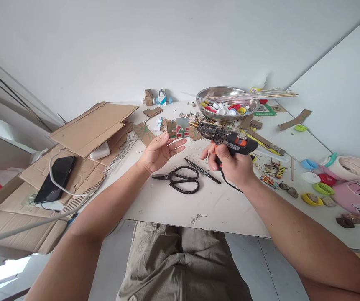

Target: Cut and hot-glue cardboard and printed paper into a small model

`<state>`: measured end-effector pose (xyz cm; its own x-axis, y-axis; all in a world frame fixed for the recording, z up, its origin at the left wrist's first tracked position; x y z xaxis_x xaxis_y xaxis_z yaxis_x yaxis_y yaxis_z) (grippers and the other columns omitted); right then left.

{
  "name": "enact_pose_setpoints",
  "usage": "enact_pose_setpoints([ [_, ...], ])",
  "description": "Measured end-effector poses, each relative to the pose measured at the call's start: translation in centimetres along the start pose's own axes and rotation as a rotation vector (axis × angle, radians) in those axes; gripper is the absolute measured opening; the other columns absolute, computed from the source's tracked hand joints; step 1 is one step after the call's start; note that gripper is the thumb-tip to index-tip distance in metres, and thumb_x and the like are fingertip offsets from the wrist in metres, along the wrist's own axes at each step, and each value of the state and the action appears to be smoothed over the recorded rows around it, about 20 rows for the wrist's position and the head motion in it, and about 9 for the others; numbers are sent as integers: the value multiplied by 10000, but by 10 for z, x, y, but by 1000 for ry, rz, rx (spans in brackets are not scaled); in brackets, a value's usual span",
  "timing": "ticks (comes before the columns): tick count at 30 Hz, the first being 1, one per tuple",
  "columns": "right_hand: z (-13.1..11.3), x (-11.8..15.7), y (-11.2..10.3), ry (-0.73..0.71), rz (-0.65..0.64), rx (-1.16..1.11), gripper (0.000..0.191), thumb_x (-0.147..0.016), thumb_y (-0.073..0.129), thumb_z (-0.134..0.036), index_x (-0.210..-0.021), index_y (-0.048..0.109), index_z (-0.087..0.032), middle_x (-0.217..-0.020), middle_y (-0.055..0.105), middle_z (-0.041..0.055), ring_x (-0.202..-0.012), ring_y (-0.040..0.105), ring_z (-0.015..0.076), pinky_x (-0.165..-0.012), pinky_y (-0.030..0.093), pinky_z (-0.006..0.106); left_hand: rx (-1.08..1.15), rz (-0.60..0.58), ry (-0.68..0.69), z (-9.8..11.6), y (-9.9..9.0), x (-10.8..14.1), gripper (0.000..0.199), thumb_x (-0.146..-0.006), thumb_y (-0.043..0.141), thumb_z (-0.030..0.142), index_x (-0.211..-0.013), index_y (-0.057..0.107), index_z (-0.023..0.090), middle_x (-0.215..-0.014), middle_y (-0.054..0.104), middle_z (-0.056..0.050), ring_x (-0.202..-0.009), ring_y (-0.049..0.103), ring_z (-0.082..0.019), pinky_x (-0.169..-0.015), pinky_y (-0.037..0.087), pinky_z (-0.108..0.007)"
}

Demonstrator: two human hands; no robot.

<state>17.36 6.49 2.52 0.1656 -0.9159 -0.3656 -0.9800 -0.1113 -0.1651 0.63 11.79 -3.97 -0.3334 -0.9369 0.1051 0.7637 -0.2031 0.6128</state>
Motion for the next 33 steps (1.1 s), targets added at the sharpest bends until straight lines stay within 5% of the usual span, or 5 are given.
enact_pose_setpoints([
  [4,3,-2,-4,25,32,-17,801,-750,616,-1044,-648,630,-250,-474,566,-17,-376,463,122,-424,372,314,-62,16,107,10,-5,-4,294,-794,947,374,-760,691,232,-883,839,0,-1100,847,-268,-1085,639,-419],
  [9,6,-1,0,47,-18,70,812,-772,578,-1050,-658,645,-249,-475,559,-14,-403,466,127,-458,408,324,-437,144,440,48,-19,-2,375,-731,968,443,-1004,791,258,-1056,854,-37,-1085,807,-255,-1083,609,-422],
  [15,9,2,6,46,-59,188,779,-789,568,-1046,-720,637,-273,-490,516,-32,-436,473,154,-493,433,351,-1021,163,779,76,6,22,328,-778,924,417,-1062,819,292,-1188,816,-87,-1181,729,-326,-1168,512,-466],
  [22,9,3,1,-56,-3,342,700,-860,580,-982,-787,655,-290,-680,680,38,-597,578,216,-588,453,384,-1240,151,814,71,23,31,375,-885,794,508,-1206,779,315,-1225,809,-93,-1260,696,-355,-1214,431,-486],
  [33,7,4,5,-57,6,299,700,-840,601,-987,-771,615,-290,-614,601,9,-559,515,193,-560,449,371,-1224,190,825,71,23,34,364,-870,782,490,-1186,770,311,-1196,820,-88,-1233,698,-359,-1225,393,-489],
])
Point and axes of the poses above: each hand's wrist, its own x-axis away from the middle knuckle, its own y-axis out of the palm, z = x × y, the point moved 10 cm from there along -x, towards the middle knuckle
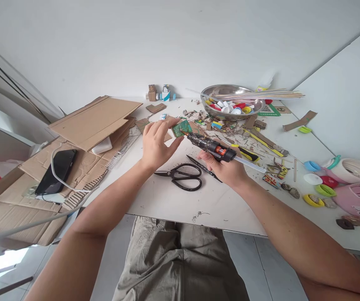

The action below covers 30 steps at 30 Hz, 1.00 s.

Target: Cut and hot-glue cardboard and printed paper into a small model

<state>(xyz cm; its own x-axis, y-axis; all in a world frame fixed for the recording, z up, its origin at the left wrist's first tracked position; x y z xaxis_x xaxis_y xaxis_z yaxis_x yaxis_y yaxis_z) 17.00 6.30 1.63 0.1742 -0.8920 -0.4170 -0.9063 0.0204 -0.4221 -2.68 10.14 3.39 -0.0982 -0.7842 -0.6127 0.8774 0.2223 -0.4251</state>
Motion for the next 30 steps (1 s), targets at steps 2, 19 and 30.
enact_pose_setpoints([
  [2,0,1,0,2,0,0,687,-848,607,-976,-772,613,-293,-589,563,-5,-552,505,193,-562,442,369,-5,-12,-1,0,1,0,359,-879,776,491,-1192,765,317,-1202,819,-84,-1239,692,-359,-1226,389,-490],
  [19,-1,1,-1,-14,0,56,711,-849,554,-1004,-750,553,-300,-581,542,-9,-529,471,191,-573,415,390,-61,60,31,4,-4,1,365,-868,769,521,-1170,776,316,-1121,823,-78,-1145,715,-345,-1171,413,-477],
  [30,-2,0,-4,-18,27,51,698,-854,560,-998,-722,559,-312,-585,597,4,-524,487,199,-565,418,398,12,47,-19,0,-2,2,370,-844,821,457,-1186,769,327,-1140,802,-81,-1223,695,-361,-1202,403,-500],
])
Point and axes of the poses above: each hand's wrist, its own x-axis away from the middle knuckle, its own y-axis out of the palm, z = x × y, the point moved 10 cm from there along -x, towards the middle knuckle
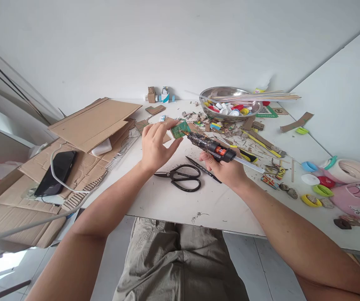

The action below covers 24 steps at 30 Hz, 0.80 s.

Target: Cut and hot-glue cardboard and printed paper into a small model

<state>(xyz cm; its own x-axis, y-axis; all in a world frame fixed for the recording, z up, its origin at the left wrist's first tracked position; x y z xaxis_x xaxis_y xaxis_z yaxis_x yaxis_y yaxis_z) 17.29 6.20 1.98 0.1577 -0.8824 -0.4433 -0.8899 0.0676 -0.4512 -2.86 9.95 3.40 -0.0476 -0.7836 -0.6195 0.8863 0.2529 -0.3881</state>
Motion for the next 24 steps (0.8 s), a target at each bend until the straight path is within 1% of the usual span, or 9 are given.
enact_pose_setpoints([
  [7,-3,0,1,0,-12,7,701,-849,560,-1002,-732,554,-311,-557,567,-6,-511,492,198,-566,425,402,-2,0,-1,-2,-1,0,357,-862,797,471,-1185,759,323,-1154,801,-85,-1226,693,-354,-1207,401,-496],
  [12,-4,0,3,-18,-23,-11,684,-861,579,-981,-744,558,-307,-562,550,-7,-523,492,203,-571,436,404,28,-38,1,0,2,-1,341,-868,788,480,-1170,762,325,-1196,809,-87,-1246,693,-361,-1231,377,-505],
  [15,-1,0,3,-12,-18,-20,687,-856,583,-982,-743,556,-306,-573,548,-4,-535,495,207,-587,444,406,-13,-15,21,1,0,0,340,-877,786,502,-1168,762,327,-1177,822,-80,-1201,705,-355,-1218,392,-506],
  [18,1,1,0,-4,-2,-8,680,-863,587,-973,-743,566,-304,-582,559,1,-536,503,208,-579,438,397,-83,53,84,4,-5,2,332,-899,779,511,-1174,766,326,-1136,829,-73,-1124,728,-336,-1171,427,-487],
  [21,1,0,-2,-13,16,17,692,-864,574,-980,-734,561,-300,-581,580,-4,-508,496,191,-543,424,379,-206,86,204,10,-5,6,309,-959,727,487,-1208,765,307,-1125,838,-71,-1076,745,-307,-1119,455,-457],
  [24,-4,0,-5,-58,22,51,682,-891,548,-970,-747,549,-303,-557,555,-24,-486,493,181,-523,431,360,-337,107,318,15,-3,10,293,-1014,673,450,-1245,751,288,-1121,845,-66,-1048,751,-280,-1081,470,-436],
])
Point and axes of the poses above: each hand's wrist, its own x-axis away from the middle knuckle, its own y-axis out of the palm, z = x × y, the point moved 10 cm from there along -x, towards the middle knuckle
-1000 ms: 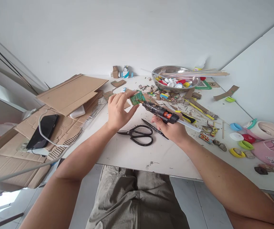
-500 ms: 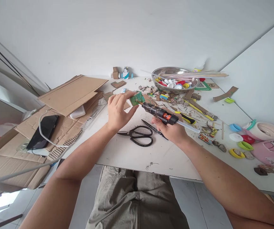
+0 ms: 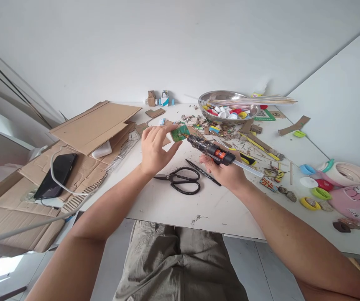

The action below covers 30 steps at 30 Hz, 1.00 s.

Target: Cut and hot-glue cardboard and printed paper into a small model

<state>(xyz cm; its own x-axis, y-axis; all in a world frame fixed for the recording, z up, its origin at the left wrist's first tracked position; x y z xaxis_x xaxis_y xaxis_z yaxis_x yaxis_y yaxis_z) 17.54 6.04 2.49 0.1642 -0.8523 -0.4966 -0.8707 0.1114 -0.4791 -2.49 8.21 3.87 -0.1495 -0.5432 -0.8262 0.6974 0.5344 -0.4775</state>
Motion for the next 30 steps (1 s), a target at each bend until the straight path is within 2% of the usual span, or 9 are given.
enact_pose_setpoints([
  [6,-9,0,-2,-122,0,175,572,-999,608,-780,-734,445,-300,-590,536,-21,-543,542,196,-546,455,332,-106,80,151,6,-3,1,216,-1063,643,396,-1222,757,304,-1111,860,-43,-1084,765,-257,-1103,464,-429],
  [10,4,-2,4,-67,-57,366,467,-977,717,-624,-767,456,-299,-648,603,-2,-626,646,234,-596,450,331,-64,65,134,-5,-5,-3,196,-1068,650,416,-1176,772,308,-1125,862,-41,-1143,774,-261,-1184,453,-453],
  [12,14,-5,3,-14,-99,457,410,-947,739,-600,-799,501,-301,-698,661,27,-694,693,272,-620,455,341,39,73,56,-20,-8,-7,233,-1042,695,475,-1175,771,299,-1154,853,-52,-1163,774,-270,-1196,472,-462],
  [15,25,-12,-11,92,-126,585,336,-940,727,-581,-853,567,-299,-792,735,77,-803,735,329,-645,447,352,312,86,-174,-56,-3,-10,430,-942,811,584,-1232,741,274,-1231,823,-81,-1201,767,-286,-1155,538,-455],
  [19,32,-21,-38,301,-207,736,253,-938,739,-415,-827,546,-294,-875,764,104,-875,725,341,-682,417,353,742,34,-485,-97,33,1,659,-785,932,641,-1258,696,248,-1156,802,-79,-1139,801,-282,-1013,628,-403],
  [22,41,-14,-43,516,-419,771,347,-860,813,-284,-751,484,-281,-858,743,78,-837,678,286,-680,397,331,899,-77,-619,-103,60,13,677,-752,965,586,-1274,692,252,-1137,802,-69,-1149,811,-279,-1002,645,-401],
  [24,42,-9,-43,575,-521,768,356,-830,817,-220,-732,479,-273,-815,706,45,-794,631,246,-664,376,317,944,-138,-650,-100,70,19,655,-781,947,556,-1312,687,273,-1162,807,-68,-1179,810,-281,-1026,646,-421],
  [27,40,-7,-44,573,-569,751,316,-810,796,-187,-736,500,-267,-762,651,8,-761,576,218,-652,357,309,987,-160,-650,-95,70,18,633,-819,921,534,-1351,679,291,-1201,814,-78,-1223,803,-293,-1066,638,-451],
  [30,42,-8,-52,574,-529,737,298,-768,811,-211,-762,518,-268,-738,622,-16,-728,549,208,-652,362,305,1034,-72,-663,-100,58,10,581,-846,912,503,-1341,693,292,-1202,828,-78,-1238,803,-287,-1095,637,-438],
])
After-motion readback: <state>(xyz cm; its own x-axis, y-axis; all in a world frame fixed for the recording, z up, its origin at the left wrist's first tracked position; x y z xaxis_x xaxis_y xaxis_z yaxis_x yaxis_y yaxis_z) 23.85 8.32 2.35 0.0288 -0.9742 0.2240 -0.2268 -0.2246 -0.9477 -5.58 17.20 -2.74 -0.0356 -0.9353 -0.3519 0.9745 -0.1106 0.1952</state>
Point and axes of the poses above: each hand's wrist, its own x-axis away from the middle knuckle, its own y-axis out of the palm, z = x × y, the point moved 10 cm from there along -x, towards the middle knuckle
